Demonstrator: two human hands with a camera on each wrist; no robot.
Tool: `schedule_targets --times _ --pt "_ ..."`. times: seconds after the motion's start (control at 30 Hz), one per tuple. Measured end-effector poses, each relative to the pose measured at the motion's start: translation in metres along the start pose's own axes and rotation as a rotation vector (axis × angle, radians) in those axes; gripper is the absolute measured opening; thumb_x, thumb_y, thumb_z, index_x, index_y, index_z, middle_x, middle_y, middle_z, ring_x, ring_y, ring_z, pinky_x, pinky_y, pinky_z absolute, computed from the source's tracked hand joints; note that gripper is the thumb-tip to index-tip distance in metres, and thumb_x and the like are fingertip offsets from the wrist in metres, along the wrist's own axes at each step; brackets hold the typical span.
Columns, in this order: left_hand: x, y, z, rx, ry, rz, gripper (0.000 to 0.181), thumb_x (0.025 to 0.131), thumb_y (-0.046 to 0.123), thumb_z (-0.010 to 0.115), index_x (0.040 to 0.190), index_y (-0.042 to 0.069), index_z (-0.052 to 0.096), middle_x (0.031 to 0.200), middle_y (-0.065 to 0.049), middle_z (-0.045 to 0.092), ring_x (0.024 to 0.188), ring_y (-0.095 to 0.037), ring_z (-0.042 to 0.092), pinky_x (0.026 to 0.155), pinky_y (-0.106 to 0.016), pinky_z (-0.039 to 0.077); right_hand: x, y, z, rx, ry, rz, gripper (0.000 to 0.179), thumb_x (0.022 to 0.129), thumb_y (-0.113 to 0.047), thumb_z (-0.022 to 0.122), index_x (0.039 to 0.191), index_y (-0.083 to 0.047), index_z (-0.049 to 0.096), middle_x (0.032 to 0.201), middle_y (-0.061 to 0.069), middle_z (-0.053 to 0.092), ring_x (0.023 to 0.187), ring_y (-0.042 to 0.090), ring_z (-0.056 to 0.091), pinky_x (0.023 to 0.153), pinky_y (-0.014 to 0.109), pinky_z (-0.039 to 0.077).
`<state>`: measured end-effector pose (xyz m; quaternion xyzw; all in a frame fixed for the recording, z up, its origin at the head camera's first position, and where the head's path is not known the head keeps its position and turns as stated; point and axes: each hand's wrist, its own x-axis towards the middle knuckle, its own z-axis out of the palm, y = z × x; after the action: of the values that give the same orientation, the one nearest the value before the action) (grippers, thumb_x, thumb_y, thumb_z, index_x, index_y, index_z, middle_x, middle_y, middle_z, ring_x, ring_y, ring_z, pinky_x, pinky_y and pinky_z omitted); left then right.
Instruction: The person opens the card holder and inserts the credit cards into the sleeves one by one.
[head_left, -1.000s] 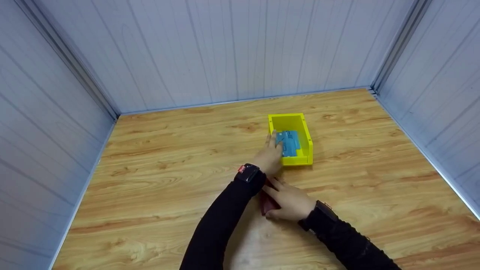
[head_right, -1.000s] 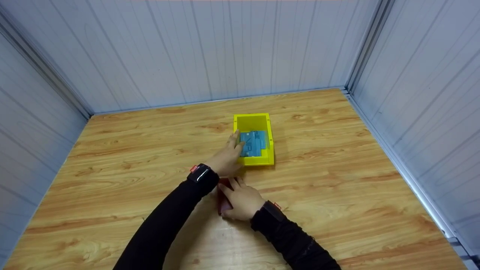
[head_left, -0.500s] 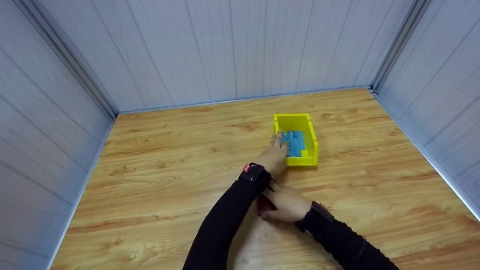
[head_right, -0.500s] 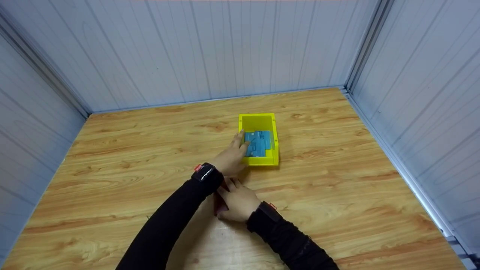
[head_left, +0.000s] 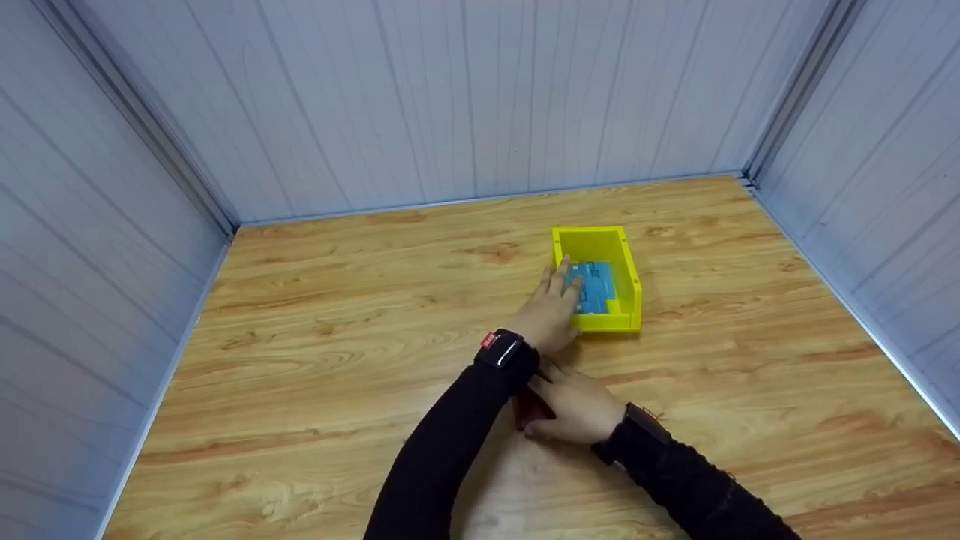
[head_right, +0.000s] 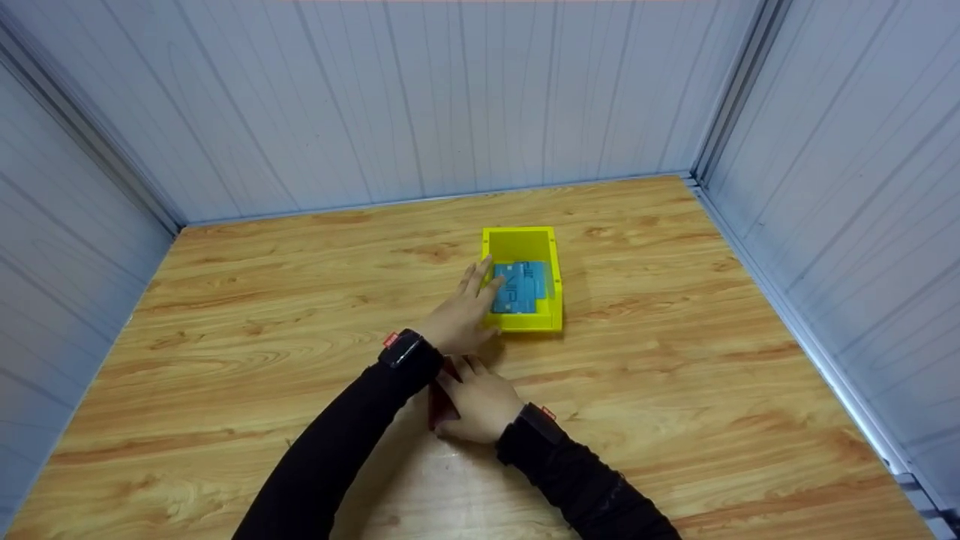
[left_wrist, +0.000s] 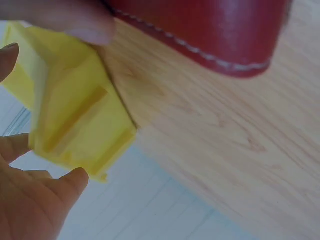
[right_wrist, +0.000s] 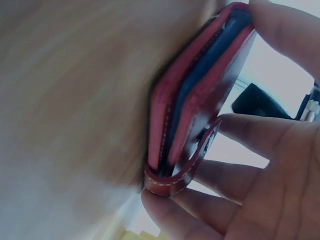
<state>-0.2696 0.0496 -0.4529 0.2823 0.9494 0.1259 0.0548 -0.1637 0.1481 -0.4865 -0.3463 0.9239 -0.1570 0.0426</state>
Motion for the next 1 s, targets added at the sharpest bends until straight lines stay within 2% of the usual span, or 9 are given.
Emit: schedule_targets --times 0.2,0.3,0.37,0.47,0.57,0.73,0.83,0.93,1.0 --pt "-0.018 -0.004 -0.017 -0.032 0.055 0.028 0.082 0.095 0.035 0.063 0.158 0.013 0.015 0.165 -0.011 -0.011 0.153 -0.035 -0.003 0.122 -0.043 0.020 0.001 -0.001 -0.001 -0.002 0.028 -0.001 0.081 0.083 -0.045 0.072 0.147 -0.003 0.043 0.155 0.024 0.033 0.142 0.038 0.035 0.113 0.050 0.037" --pt "-0.031 -0.004 -0.023 0.018 0.122 0.072 0.082 0.096 0.036 0.061 0.158 0.011 0.014 0.165 -0.015 -0.006 0.152 -0.037 0.002 0.122 -0.043 0.020 0.001 0.000 -0.002 0.006 0.053 -0.003 0.079 0.084 -0.044 0.072 0.146 -0.004 0.044 0.155 0.023 0.035 0.142 0.039 0.035 0.113 0.050 0.037" --pt "-0.042 -0.004 -0.023 0.086 0.178 0.087 0.082 0.096 0.037 0.061 0.158 0.009 0.014 0.165 -0.018 -0.001 0.152 -0.039 0.006 0.121 -0.043 0.022 0.001 0.001 -0.003 0.029 0.066 0.012 0.079 0.085 -0.044 0.071 0.148 -0.005 0.042 0.156 0.022 0.033 0.144 0.038 0.032 0.114 0.050 0.035" --pt "-0.060 -0.004 -0.023 0.179 0.268 0.050 0.081 0.095 0.039 0.060 0.156 0.006 0.019 0.164 -0.019 0.010 0.150 -0.041 0.015 0.119 -0.045 0.029 0.002 0.003 -0.007 0.053 0.086 0.048 0.078 0.087 -0.044 0.069 0.148 -0.004 0.041 0.156 0.022 0.032 0.144 0.037 0.032 0.115 0.050 0.033" --pt "-0.078 -0.005 -0.022 0.222 0.311 -0.003 0.078 0.094 0.040 0.061 0.153 0.002 0.026 0.161 -0.021 0.020 0.147 -0.042 0.024 0.117 -0.046 0.033 0.003 0.006 -0.012 0.072 0.107 0.120 0.074 0.088 -0.044 0.069 0.145 -0.003 0.046 0.152 0.023 0.038 0.141 0.037 0.038 0.115 0.052 0.033" --pt "-0.105 -0.004 -0.018 0.211 0.291 -0.034 0.070 0.094 0.041 0.062 0.144 -0.003 0.043 0.153 -0.023 0.038 0.141 -0.041 0.037 0.113 -0.043 0.039 0.005 0.009 -0.018 0.091 0.123 0.234 0.064 0.087 -0.041 0.070 0.137 -0.004 0.056 0.144 0.024 0.049 0.135 0.040 0.045 0.112 0.054 0.037" --pt "-0.119 -0.001 -0.010 0.230 0.280 -0.039 0.063 0.092 0.041 0.064 0.135 -0.004 0.054 0.143 -0.022 0.051 0.135 -0.039 0.047 0.108 -0.041 0.044 0.006 0.010 -0.018 0.086 0.131 0.264 0.060 0.087 -0.039 0.071 0.135 -0.005 0.057 0.141 0.023 0.052 0.132 0.039 0.049 0.108 0.055 0.040" --pt "-0.129 0.001 -0.002 0.252 0.227 -0.041 0.059 0.091 0.042 0.065 0.129 -0.002 0.060 0.136 -0.020 0.058 0.130 -0.035 0.053 0.106 -0.039 0.047 0.006 0.009 -0.018 0.076 0.134 0.283 0.056 0.085 -0.036 0.073 0.131 -0.007 0.060 0.129 0.017 0.059 0.119 0.034 0.057 0.100 0.051 0.047" --pt "-0.134 0.003 0.004 0.259 0.157 -0.030 0.059 0.090 0.043 0.065 0.129 -0.002 0.060 0.136 -0.019 0.059 0.129 -0.033 0.055 0.104 -0.037 0.048 0.006 0.008 -0.017 0.067 0.133 0.290 0.048 0.082 -0.036 0.075 0.120 -0.008 0.065 0.114 0.010 0.061 0.104 0.027 0.058 0.088 0.045 0.050"
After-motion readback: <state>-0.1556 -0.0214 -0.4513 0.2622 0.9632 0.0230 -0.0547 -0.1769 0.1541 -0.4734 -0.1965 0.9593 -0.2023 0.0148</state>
